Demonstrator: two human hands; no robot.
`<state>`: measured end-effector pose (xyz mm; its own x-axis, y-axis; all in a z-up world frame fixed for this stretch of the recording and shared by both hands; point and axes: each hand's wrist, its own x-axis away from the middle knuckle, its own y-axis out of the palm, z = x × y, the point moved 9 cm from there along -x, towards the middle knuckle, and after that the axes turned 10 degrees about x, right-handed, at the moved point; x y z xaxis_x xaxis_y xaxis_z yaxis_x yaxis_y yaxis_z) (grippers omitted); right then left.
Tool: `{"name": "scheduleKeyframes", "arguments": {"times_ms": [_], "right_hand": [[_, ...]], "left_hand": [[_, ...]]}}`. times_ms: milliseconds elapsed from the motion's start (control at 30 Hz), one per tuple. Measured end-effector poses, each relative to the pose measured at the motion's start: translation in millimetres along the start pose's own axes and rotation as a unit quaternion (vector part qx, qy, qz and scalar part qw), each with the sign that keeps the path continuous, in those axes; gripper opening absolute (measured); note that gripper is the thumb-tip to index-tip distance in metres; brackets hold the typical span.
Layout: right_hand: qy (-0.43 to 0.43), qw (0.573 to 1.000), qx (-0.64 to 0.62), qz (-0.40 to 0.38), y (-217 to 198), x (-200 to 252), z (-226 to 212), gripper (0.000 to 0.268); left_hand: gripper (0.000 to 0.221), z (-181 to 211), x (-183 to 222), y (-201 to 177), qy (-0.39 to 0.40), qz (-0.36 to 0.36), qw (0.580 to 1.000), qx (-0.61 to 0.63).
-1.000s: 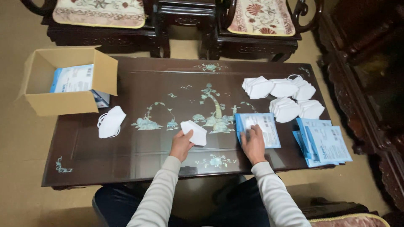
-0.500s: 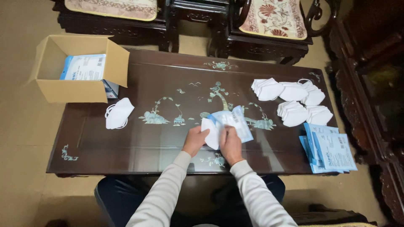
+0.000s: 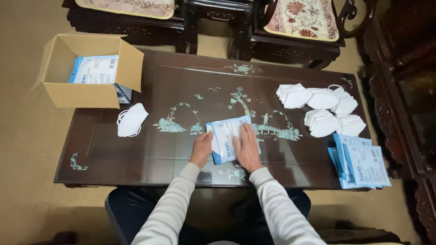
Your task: Packaging face masks into individual envelopes.
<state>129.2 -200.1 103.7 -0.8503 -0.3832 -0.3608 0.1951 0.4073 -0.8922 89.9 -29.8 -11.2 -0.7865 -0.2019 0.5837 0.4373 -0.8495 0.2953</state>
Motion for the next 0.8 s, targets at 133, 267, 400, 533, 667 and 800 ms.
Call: {"name": "scheduleKeyframes", "arguments": {"times_ms": [133, 267, 400, 533, 667, 800], "right_hand": [[-0.002, 0.998, 0.016, -0.059, 7, 4, 0, 0.057], [0.008, 0.998, 0.016, -0.057, 13, 10, 6, 0.059], [-0.009, 0.999, 0.036, -0.032, 16, 10, 8, 0.059], [-0.013, 0.999, 0.034, -0.029, 18, 10, 11, 0.060], [-0.013, 0.998, 0.044, -0.032, 19, 11, 10, 0.060], [-0.011, 0.998, 0.047, -0.043, 22, 12, 13, 0.060]], "left_hand": [[0.054, 42, 48, 40, 0.032, 0.011, 0.999, 0.023], [0.045, 46, 63, 57, 0.050, 0.006, 0.999, 0.018], [0.046, 23, 38, 57, 0.050, 0.030, 0.998, -0.009], [0.041, 14, 27, 52, 0.076, 0.058, 0.994, -0.054], [0.037, -3, 15, 37, 0.083, 0.106, 0.988, -0.077], [0.035, 0, 20, 36, 0.110, 0.132, 0.983, -0.065]]}}
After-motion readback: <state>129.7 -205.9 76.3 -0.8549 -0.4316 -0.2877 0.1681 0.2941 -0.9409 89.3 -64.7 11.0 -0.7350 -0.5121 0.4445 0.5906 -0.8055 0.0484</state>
